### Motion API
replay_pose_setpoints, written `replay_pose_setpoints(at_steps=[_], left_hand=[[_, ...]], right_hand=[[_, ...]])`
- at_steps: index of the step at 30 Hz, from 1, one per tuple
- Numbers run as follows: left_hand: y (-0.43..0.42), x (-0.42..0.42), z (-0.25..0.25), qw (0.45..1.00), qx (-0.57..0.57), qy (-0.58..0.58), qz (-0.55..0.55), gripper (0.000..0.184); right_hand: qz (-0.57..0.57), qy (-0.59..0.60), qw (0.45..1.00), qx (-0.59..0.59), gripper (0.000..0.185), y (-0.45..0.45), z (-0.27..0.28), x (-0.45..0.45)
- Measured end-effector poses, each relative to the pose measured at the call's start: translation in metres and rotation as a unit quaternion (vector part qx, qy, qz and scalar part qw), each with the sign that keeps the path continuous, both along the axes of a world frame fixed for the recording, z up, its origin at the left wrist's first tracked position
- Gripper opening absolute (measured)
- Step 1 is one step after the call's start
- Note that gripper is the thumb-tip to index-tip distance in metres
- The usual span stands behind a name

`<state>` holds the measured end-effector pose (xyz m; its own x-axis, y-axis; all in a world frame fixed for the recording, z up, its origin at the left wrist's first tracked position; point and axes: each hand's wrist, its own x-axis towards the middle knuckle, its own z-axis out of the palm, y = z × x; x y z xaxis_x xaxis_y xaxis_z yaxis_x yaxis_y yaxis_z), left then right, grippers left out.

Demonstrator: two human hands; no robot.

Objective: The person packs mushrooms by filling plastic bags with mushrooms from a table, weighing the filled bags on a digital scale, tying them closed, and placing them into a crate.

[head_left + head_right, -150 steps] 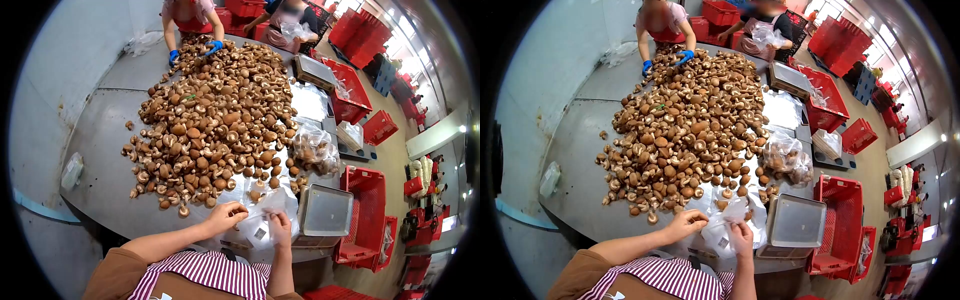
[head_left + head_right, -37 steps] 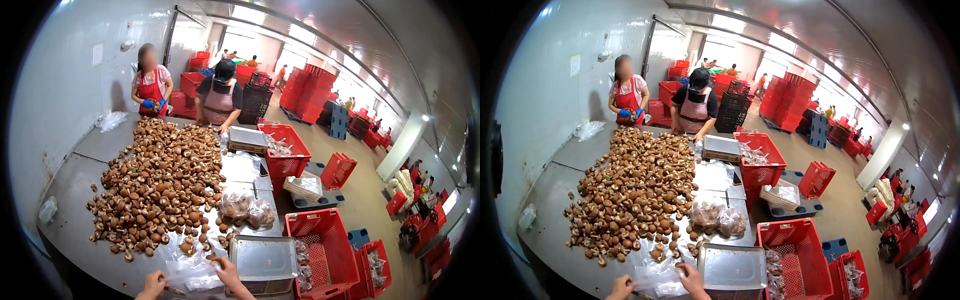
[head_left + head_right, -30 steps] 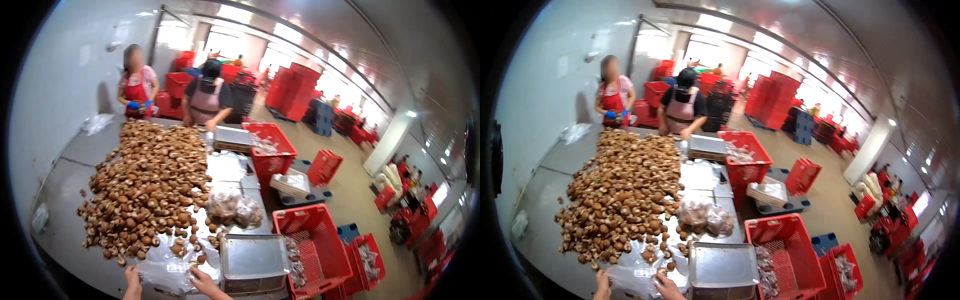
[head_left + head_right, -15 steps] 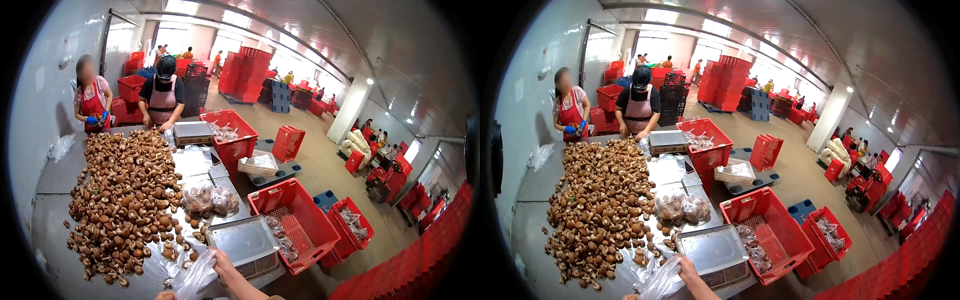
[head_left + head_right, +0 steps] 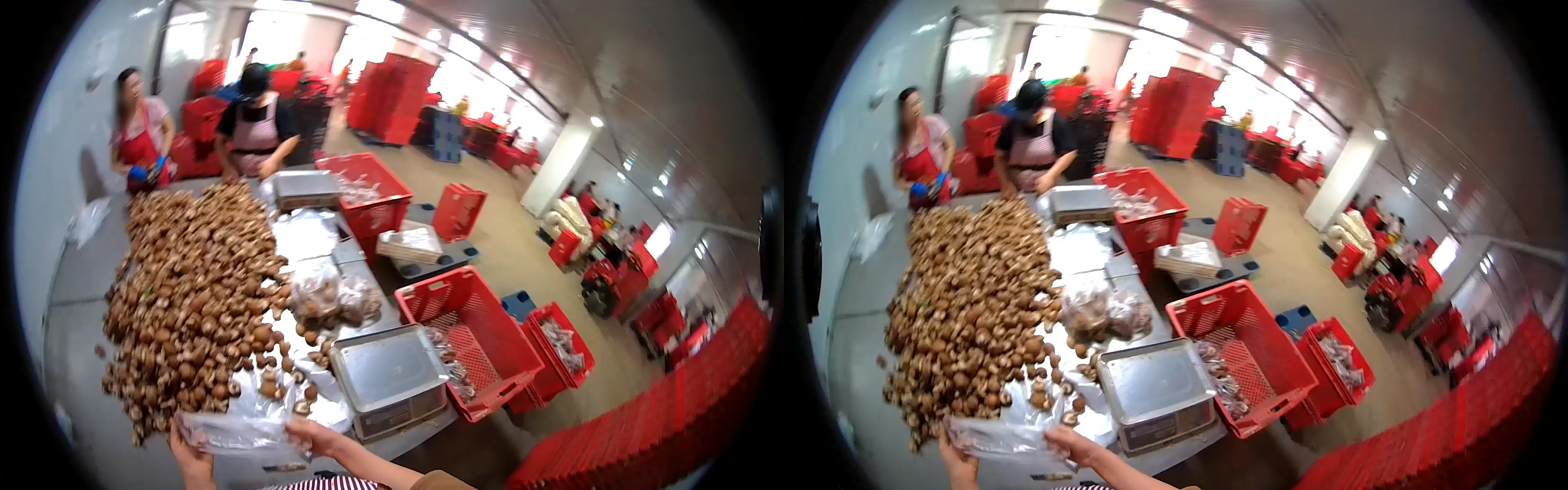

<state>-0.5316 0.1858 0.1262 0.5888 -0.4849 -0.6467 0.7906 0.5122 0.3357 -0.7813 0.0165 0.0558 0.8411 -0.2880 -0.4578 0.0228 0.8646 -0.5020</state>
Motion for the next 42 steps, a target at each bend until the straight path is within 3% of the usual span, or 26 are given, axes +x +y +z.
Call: replay_pose_setpoints(at_steps=[1,2,3,4,5,6,7,9,10,11,12,13,15,19,20,21,24,27,29,31,34,35,37,39,40,42], left_hand=[[0.025,0.007,-0.034,0.997,-0.069,0.007,-0.045,0.035],[0.033,-0.006,-0.029,0.996,-0.054,-0.009,-0.064,0.031],[0.038,-0.015,-0.021,0.997,-0.03,-0.02,-0.071,0.026],[0.048,-0.015,-0.045,0.993,-0.042,0.045,-0.098,0.021],[0.048,-0.027,-0.03,0.986,-0.015,0.119,-0.119,0.02],[0.051,-0.034,-0.047,0.98,-0.053,0.124,-0.148,0.024],[0.057,-0.043,-0.073,0.977,-0.089,0.1,-0.169,0.023],[0.065,-0.053,-0.104,0.979,-0.077,0.13,-0.137,0.024],[0.068,-0.053,-0.098,0.983,-0.101,0.114,-0.108,0.026],[0.068,-0.052,-0.072,0.99,-0.049,0.116,-0.056,0.029],[0.079,-0.051,-0.088,0.992,-0.044,0.115,-0.032,0.03],[0.089,-0.046,-0.108,0.992,-0.039,0.118,-0.015,0.031],[0.117,-0.039,-0.142,0.991,-0.052,0.124,0.004,0.032],[0.169,-0.045,-0.207,0.985,-0.112,0.13,0.011,0.034],[0.162,-0.043,-0.186,0.983,0.025,0.179,0.038,0.032],[0.164,-0.036,-0.192,0.982,0.025,0.183,0.038,0.032],[0.17,-0.012,-0.231,0.981,0.078,0.165,0.065,0.031],[0.148,0.039,-0.217,0.978,0.109,0.162,0.068,0.035],[0.123,0.079,-0.203,0.981,0.161,0.095,0.058,0.04],[0.096,0.123,-0.212,0.984,0.169,0.03,0.048,0.051],[0.054,0.173,-0.202,0.983,0.183,-0.006,0.004,0.061],[0.039,0.183,-0.187,0.983,0.181,-0.028,-0.024,0.065],[0.025,0.194,-0.157,0.981,0.181,-0.049,-0.058,0.07],[0.016,0.199,-0.132,0.941,0.239,-0.131,-0.201,0.069],[0.011,0.202,-0.148,0.952,0.211,-0.14,-0.174,0.065],[0.016,0.202,-0.143,0.971,0.127,-0.109,-0.171,0.06]], right_hand=[[-0.058,0.01,0.996,0.066,0.017,0.008,-0.011,0.006],[-0.096,-0.024,0.992,0.082,0.015,0.003,-0.006,0.004],[-0.092,-0.132,0.971,0.179,0.016,-0.005,-0.022,0.007],[-0.138,-0.115,0.972,0.151,0.016,-0.013,-0.037,0.005],[-0.225,-0.065,0.963,0.135,0.014,-0.007,0.024,0.022],[-0.171,-0.245,0.94,0.165,0.016,-0.024,-0.013,0.02],[-0.146,-0.223,0.941,0.207,0.026,-0.038,-0.021,0.022],[-0.231,-0.027,0.965,0.122,0.035,-0.015,0.04,0.055],[-0.208,-0.002,0.969,0.133,0.039,-0.005,0.042,0.068],[-0.191,0.018,0.972,0.139,0.042,0.001,0.041,0.08],[-0.142,-0.032,0.976,0.161,0.045,-0.002,-0.003,0.075],[0.006,-0.221,0.943,0.25,0.044,-0.003,-0.041,0.074],[-0.062,0.113,0.979,0.155,0.036,0.03,-0.034,0.099],[0.019,0.139,0.971,0.196,0.047,0.061,-0.1,0.109],[0.029,0.152,0.968,0.2,0.05,0.063,-0.123,0.108],[0.039,0.163,0.965,0.204,0.052,0.064,-0.145,0.107],[0.041,0.203,0.958,0.197,0.057,0.07,-0.131,0.125],[0.051,0.196,0.965,0.167,0.062,0.061,-0.148,0.145],[0.031,0.208,0.963,0.168,0.068,0.052,-0.148,0.176],[-0.022,0.154,0.967,0.204,0.069,0.038,-0.145,0.208],[-0.085,0.099,0.98,0.152,0.069,0.014,-0.128,0.257],[-0.049,0.032,0.99,0.127,0.071,-0.001,-0.145,0.262],[-0.017,0.045,0.989,0.138,0.061,-0.015,-0.118,0.28],[0.012,0.076,0.995,0.063,0.062,-0.022,-0.095,0.275],[0.049,0.105,0.993,-0.014,0.063,-0.026,-0.087,0.275],[0.045,0.092,0.994,-0.036,0.068,-0.031,-0.073,0.279]])
